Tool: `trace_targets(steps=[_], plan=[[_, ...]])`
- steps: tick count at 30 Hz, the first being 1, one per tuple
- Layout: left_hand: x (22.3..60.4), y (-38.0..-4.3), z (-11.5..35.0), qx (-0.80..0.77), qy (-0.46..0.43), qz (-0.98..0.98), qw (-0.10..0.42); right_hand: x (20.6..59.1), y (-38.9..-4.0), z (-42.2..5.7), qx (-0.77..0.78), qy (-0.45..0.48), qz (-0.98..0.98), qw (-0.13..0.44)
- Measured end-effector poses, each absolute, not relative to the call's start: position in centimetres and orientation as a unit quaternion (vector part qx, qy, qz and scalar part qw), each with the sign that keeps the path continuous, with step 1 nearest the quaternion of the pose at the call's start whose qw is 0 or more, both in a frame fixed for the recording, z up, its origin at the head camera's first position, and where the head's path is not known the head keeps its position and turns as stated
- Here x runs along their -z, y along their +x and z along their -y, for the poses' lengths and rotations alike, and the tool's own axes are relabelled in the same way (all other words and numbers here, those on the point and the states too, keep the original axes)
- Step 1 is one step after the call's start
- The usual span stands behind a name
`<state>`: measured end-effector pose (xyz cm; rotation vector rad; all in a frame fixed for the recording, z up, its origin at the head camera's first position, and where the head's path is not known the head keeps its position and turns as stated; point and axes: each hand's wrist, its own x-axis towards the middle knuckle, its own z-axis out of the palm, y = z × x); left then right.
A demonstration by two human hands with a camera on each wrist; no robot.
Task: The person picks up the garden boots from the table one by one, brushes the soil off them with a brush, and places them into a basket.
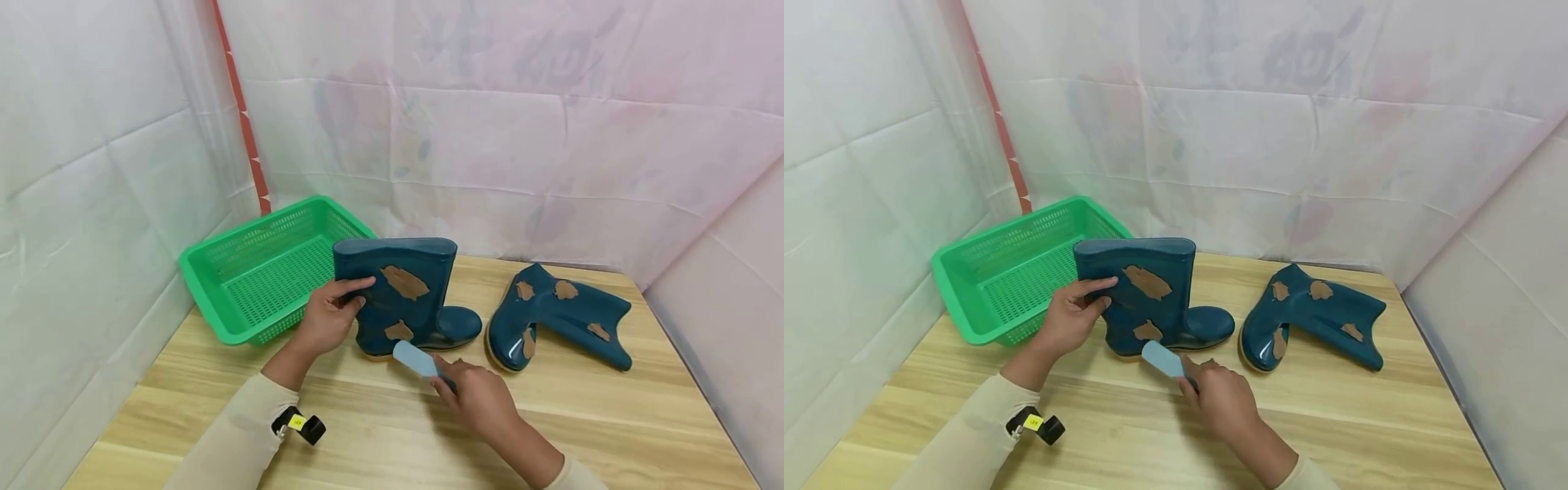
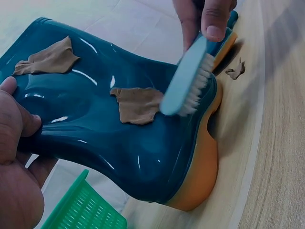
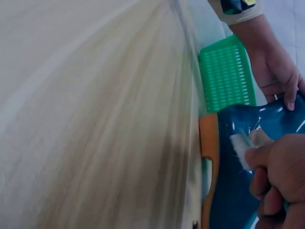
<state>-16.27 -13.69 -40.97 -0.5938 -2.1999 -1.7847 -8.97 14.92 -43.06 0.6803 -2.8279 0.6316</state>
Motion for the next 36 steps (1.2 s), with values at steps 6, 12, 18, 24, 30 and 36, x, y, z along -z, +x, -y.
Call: trace_targets(steps=[6,12,18,24,30,36], plan=[[40.9,-16.2,13.6,0.607,-0.199,0.759,0.126,42.3,-9.0,-14.8,-0.245,0.237,0.931,0.134],[41.2,-16.2,13.7,0.609,-0.199,0.758,0.123,42.3,-8.9,-14.8,-0.222,0.213,0.950,0.058],[41.0,-16.2,13.5,0.608,-0.200,0.758,0.127,42.1,-8.9,-14.9,-0.249,0.222,0.933,0.138],[41.1,-16.1,13.5,0.613,-0.204,0.753,0.125,42.5,-8.6,-15.2,-0.215,0.217,0.950,0.068],[41.0,-16.2,13.5,0.610,-0.208,0.753,0.133,42.0,-8.7,-15.7,-0.264,0.219,0.925,0.162],[41.0,-16.2,13.6,0.611,-0.204,0.754,0.130,42.3,-8.6,-15.6,-0.207,0.225,0.950,0.068]])
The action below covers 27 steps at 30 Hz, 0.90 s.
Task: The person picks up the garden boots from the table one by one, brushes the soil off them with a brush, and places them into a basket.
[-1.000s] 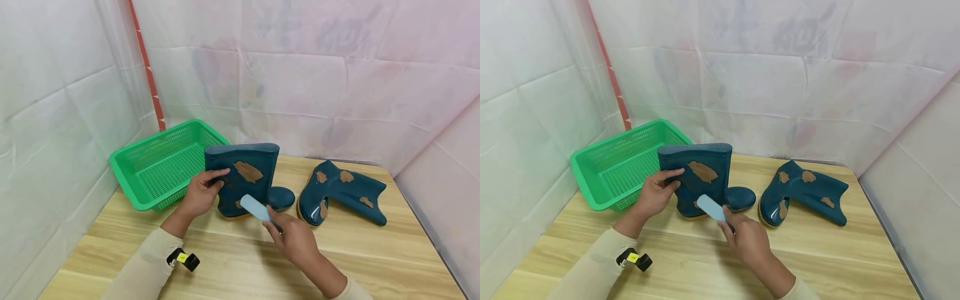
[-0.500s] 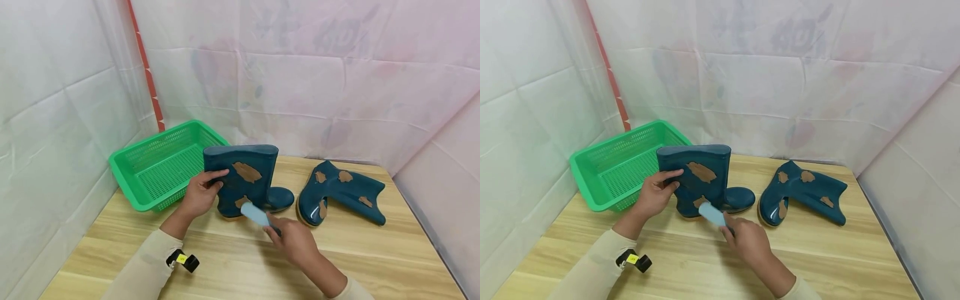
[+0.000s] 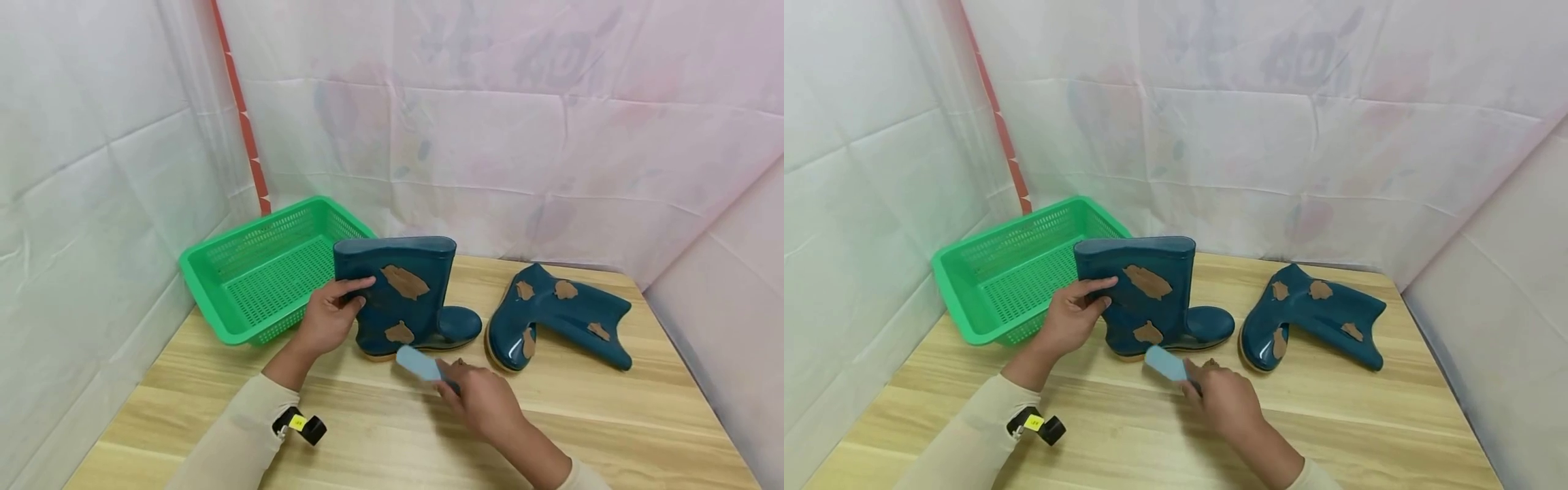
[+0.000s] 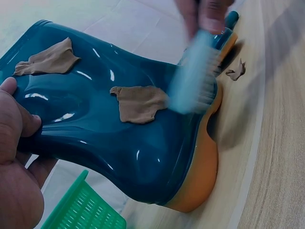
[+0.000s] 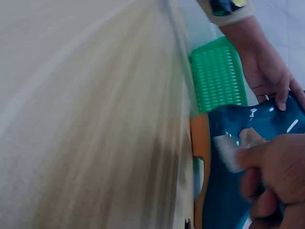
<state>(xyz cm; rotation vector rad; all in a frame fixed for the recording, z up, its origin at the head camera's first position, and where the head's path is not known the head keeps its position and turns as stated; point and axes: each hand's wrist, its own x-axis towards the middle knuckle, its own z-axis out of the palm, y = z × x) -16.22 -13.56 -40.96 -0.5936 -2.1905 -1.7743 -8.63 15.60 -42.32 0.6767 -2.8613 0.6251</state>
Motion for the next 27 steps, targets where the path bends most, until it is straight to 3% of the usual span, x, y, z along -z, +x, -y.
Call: trace_targets(steps=[2,7,13,19,25,27], plan=[[41.0,-16.2,13.5,0.613,-0.208,0.752,0.126,42.3,-8.5,-15.7,-0.210,0.233,0.947,0.069],[41.0,-16.4,13.5,0.616,-0.206,0.749,0.131,42.1,-8.8,-15.7,-0.257,0.223,0.929,0.147],[41.0,-16.3,13.5,0.616,-0.201,0.751,0.128,42.7,-8.6,-15.4,-0.177,0.238,0.953,0.057],[41.0,-16.1,13.7,0.618,-0.200,0.750,0.127,42.8,-8.7,-15.1,-0.233,0.245,0.929,0.150],[41.0,-16.1,13.7,0.614,-0.196,0.754,0.125,43.4,-8.9,-14.9,-0.206,0.217,0.952,0.069],[40.8,-16.1,13.7,0.613,-0.196,0.756,0.119,43.0,-8.8,-15.0,-0.215,0.225,0.947,0.079]])
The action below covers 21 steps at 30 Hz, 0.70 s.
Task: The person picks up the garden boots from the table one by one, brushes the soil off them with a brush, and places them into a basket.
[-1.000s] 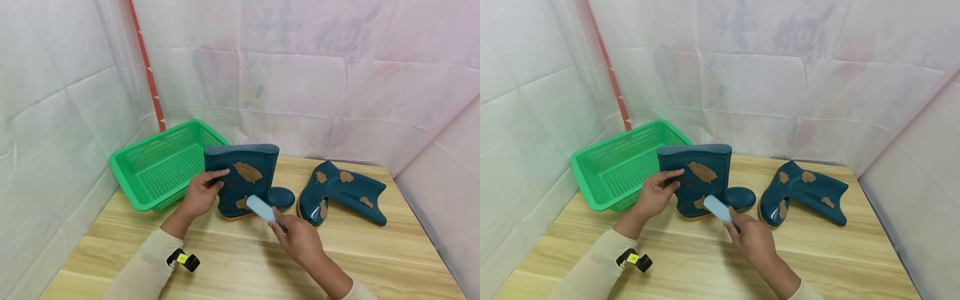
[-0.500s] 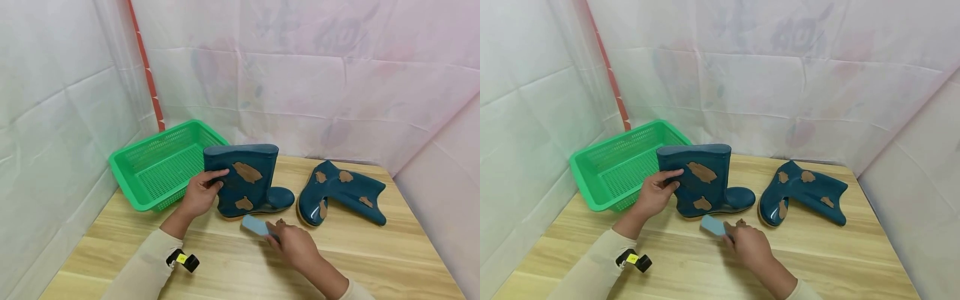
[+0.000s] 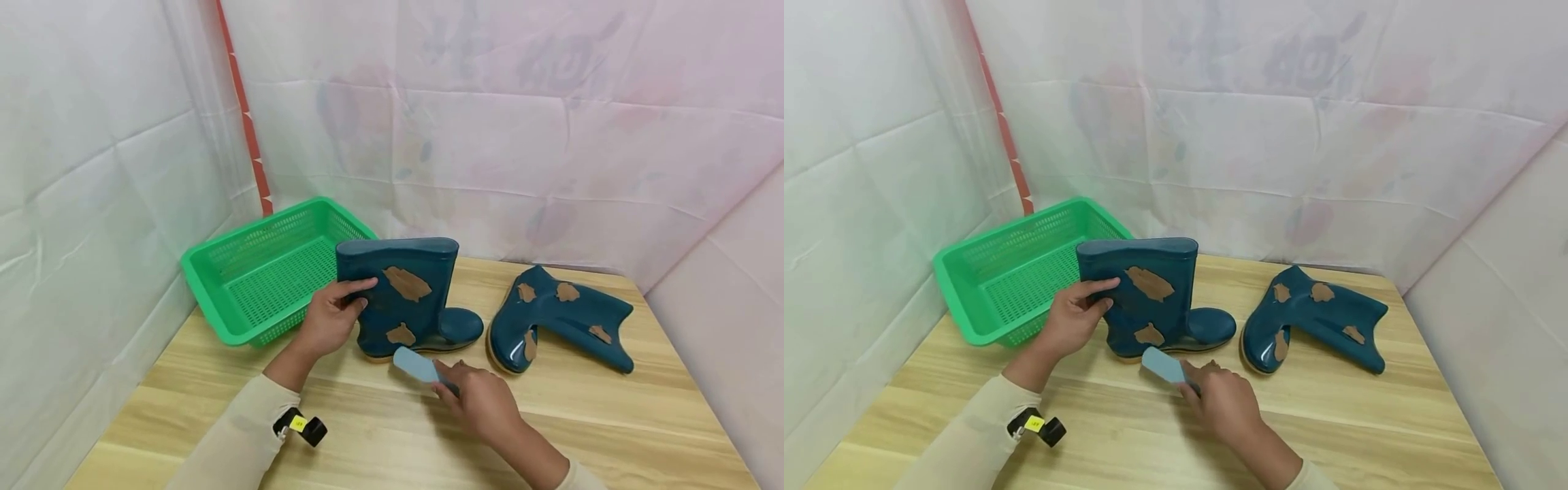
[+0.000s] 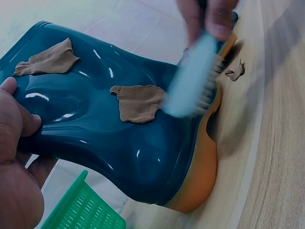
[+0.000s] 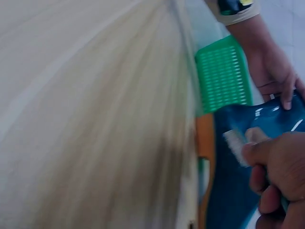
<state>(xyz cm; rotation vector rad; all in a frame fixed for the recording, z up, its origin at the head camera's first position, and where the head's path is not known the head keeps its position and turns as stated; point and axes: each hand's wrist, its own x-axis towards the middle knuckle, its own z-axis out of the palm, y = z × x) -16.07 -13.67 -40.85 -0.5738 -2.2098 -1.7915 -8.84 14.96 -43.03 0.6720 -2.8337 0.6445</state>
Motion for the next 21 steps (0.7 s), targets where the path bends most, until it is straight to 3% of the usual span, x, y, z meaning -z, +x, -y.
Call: trace_targets(steps=[5,11,17,19,21], plan=[[41.0,-16.1,13.6,0.617,-0.199,0.752,0.116,42.2,-8.9,-15.0,-0.240,0.246,0.929,0.141],[41.0,-15.9,13.7,0.616,-0.196,0.754,0.114,43.4,-9.3,-15.2,-0.199,0.237,0.949,0.064],[40.8,-16.0,13.6,0.620,-0.200,0.749,0.122,42.6,-9.5,-15.4,-0.259,0.265,0.911,0.180],[40.8,-16.1,13.5,0.620,-0.201,0.748,0.127,42.6,-9.6,-15.4,-0.250,0.253,0.920,0.163],[40.8,-16.1,13.4,0.620,-0.203,0.747,0.126,42.7,-9.5,-15.5,-0.223,0.236,0.939,0.112]])
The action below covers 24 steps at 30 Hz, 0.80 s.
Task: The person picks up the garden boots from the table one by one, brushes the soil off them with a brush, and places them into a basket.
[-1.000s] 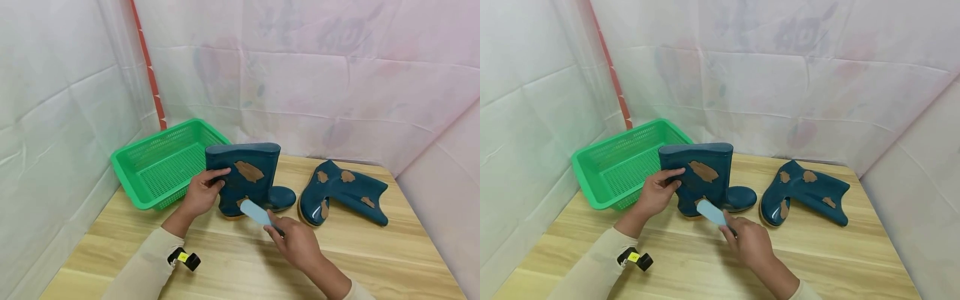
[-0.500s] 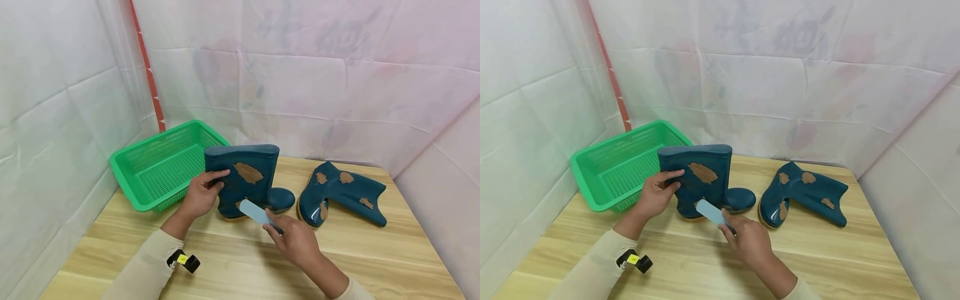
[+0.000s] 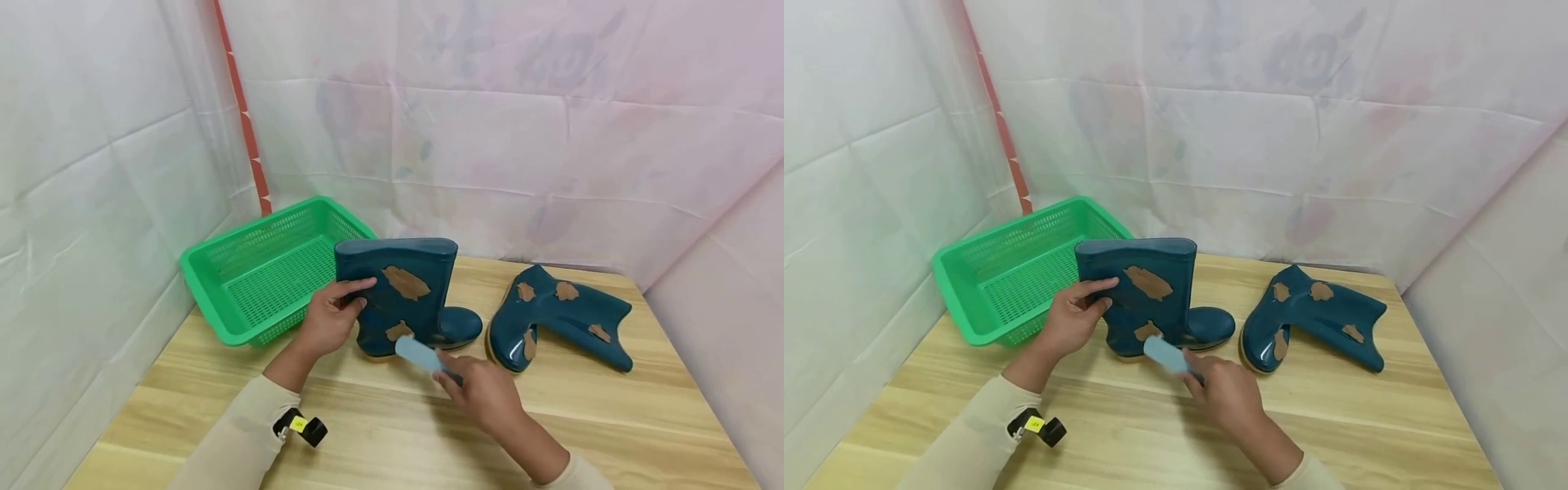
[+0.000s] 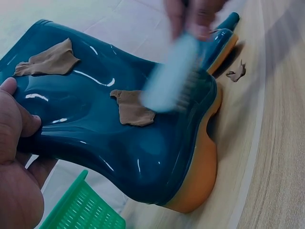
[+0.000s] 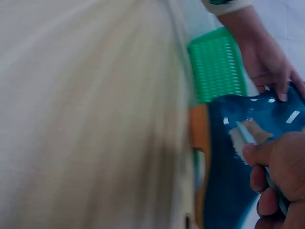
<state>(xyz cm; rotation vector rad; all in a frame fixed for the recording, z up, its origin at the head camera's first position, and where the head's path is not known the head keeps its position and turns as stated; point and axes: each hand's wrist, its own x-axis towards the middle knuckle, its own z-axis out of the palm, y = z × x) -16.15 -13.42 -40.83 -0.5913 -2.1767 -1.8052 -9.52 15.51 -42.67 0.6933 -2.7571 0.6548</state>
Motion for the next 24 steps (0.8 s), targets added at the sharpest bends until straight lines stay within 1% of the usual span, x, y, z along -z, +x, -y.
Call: trace_targets(steps=[2,3,4,5,8,9,10,11,15,16,17,21,22,23,24], plan=[[40.88,-16.14,13.45,0.618,-0.206,0.749,0.123,42.82,-9.37,-15.49,-0.207,0.228,0.949,0.065],[40.89,-16.14,13.45,0.618,-0.208,0.749,0.121,42.84,-9.27,-15.50,-0.204,0.229,0.950,0.058],[40.88,-16.13,13.45,0.618,-0.209,0.749,0.119,42.85,-9.24,-15.51,-0.209,0.232,0.948,0.065],[40.87,-16.13,13.46,0.619,-0.210,0.748,0.119,42.81,-9.24,-15.52,-0.218,0.238,0.943,0.085],[40.89,-16.09,13.51,0.621,-0.204,0.747,0.122,42.62,-9.38,-15.49,-0.250,0.248,0.921,0.167],[40.90,-16.07,13.54,0.623,-0.201,0.746,0.122,42.60,-9.45,-15.44,-0.253,0.247,0.918,0.181],[40.88,-16.03,13.54,0.624,-0.198,0.746,0.123,42.62,-9.53,-15.39,-0.254,0.246,0.918,0.181],[40.88,-16.01,13.55,0.625,-0.196,0.746,0.122,42.63,-9.54,-15.35,-0.250,0.243,0.922,0.166],[40.88,-15.92,13.45,0.623,-0.201,0.747,0.118,42.67,-9.21,-15.29,-0.213,0.237,0.946,0.061],[40.86,-15.90,13.41,0.622,-0.204,0.747,0.117,42.60,-9.10,-15.34,-0.214,0.238,0.946,0.053],[40.87,-15.92,13.38,0.621,-0.206,0.747,0.117,42.48,-9.03,-15.40,-0.222,0.239,0.943,0.061],[40.89,-16.00,13.33,0.620,-0.204,0.748,0.124,42.04,-9.28,-15.57,-0.273,0.241,0.916,0.166],[40.88,-15.99,13.35,0.620,-0.200,0.748,0.125,42.03,-9.40,-15.56,-0.275,0.238,0.914,0.180],[40.88,-15.97,13.37,0.621,-0.197,0.748,0.127,42.07,-9.49,-15.54,-0.274,0.234,0.916,0.177],[40.90,-15.96,13.39,0.622,-0.195,0.748,0.126,42.15,-9.55,-15.51,-0.266,0.229,0.923,0.157]])
